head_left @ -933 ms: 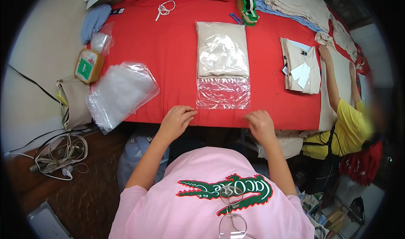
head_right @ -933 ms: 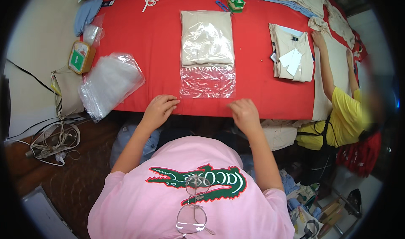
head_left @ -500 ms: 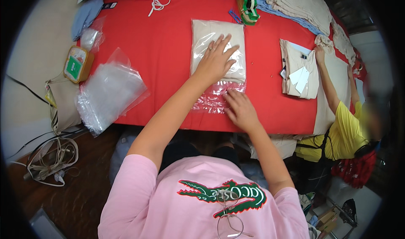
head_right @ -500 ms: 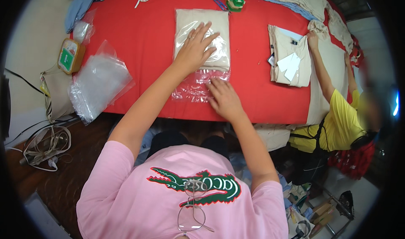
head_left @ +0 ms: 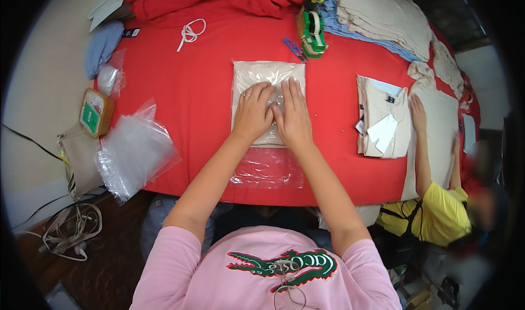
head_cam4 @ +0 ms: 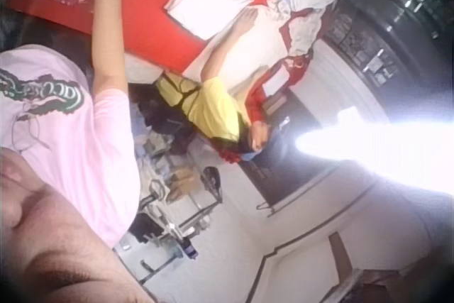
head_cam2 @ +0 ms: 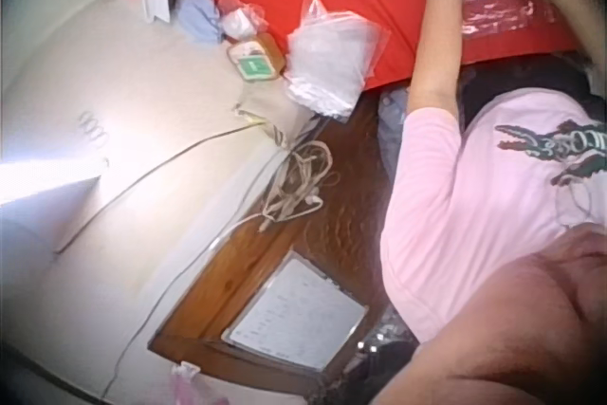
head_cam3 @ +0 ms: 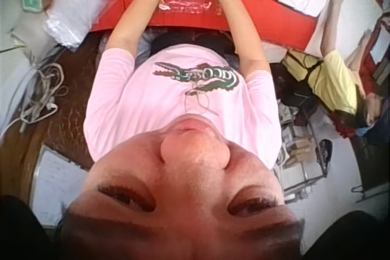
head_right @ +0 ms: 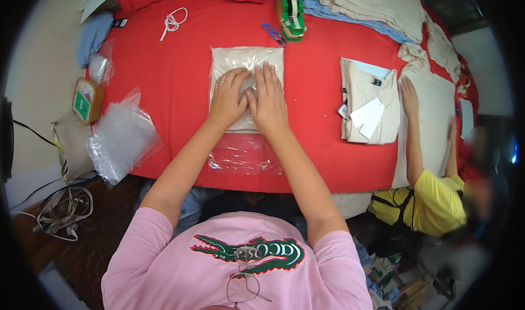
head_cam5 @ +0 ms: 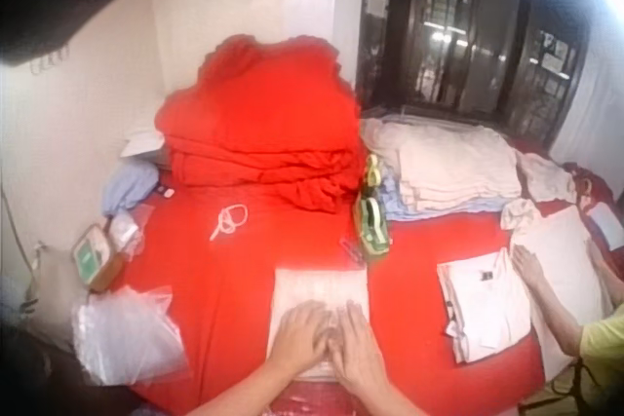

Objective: The person places folded shirts into clear plastic bags, smooths the bags to remove air, and seals them. The person handles both blue and tan shirts, repeating the process for each garment.

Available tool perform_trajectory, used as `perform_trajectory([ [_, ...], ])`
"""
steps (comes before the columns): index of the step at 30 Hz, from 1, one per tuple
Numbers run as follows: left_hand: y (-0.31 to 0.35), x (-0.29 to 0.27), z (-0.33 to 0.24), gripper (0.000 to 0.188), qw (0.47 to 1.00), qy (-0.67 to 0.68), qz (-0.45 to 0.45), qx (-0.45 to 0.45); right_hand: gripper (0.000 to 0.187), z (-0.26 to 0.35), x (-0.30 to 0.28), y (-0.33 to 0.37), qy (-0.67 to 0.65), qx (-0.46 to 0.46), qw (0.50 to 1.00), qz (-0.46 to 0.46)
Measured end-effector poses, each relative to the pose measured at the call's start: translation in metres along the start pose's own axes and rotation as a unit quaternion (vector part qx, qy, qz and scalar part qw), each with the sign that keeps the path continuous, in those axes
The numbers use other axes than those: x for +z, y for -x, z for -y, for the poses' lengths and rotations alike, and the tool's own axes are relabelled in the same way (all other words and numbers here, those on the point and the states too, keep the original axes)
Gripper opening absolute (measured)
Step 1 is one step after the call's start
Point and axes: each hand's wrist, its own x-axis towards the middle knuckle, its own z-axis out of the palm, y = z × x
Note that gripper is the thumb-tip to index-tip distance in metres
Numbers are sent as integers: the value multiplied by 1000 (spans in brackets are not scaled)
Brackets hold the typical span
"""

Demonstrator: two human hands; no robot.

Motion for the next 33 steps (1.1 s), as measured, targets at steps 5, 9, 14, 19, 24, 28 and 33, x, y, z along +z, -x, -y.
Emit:
perform_trajectory([
  [5,3,1,11,63,993,-118,-3,10,73,-37,32,-32,106,-21,993,54],
  [9,5,0,13,64,991,-132,17,7,76,-43,36,-28,108,-24,991,73],
  [14,3,-1,12,65,991,-130,31,7,73,-47,35,-27,101,-40,992,62],
  [19,1,1,14,65,991,-126,26,17,71,-51,34,-30,102,-58,992,42],
  [24,28,-15,24,69,982,-137,101,77,58,-64,-5,4,73,-157,977,121],
  [28,123,-65,22,84,947,-81,281,130,60,-62,-74,103,73,-134,969,193],
  [33,201,-80,28,86,947,-60,290,125,45,-56,-86,167,112,-165,959,202],
])
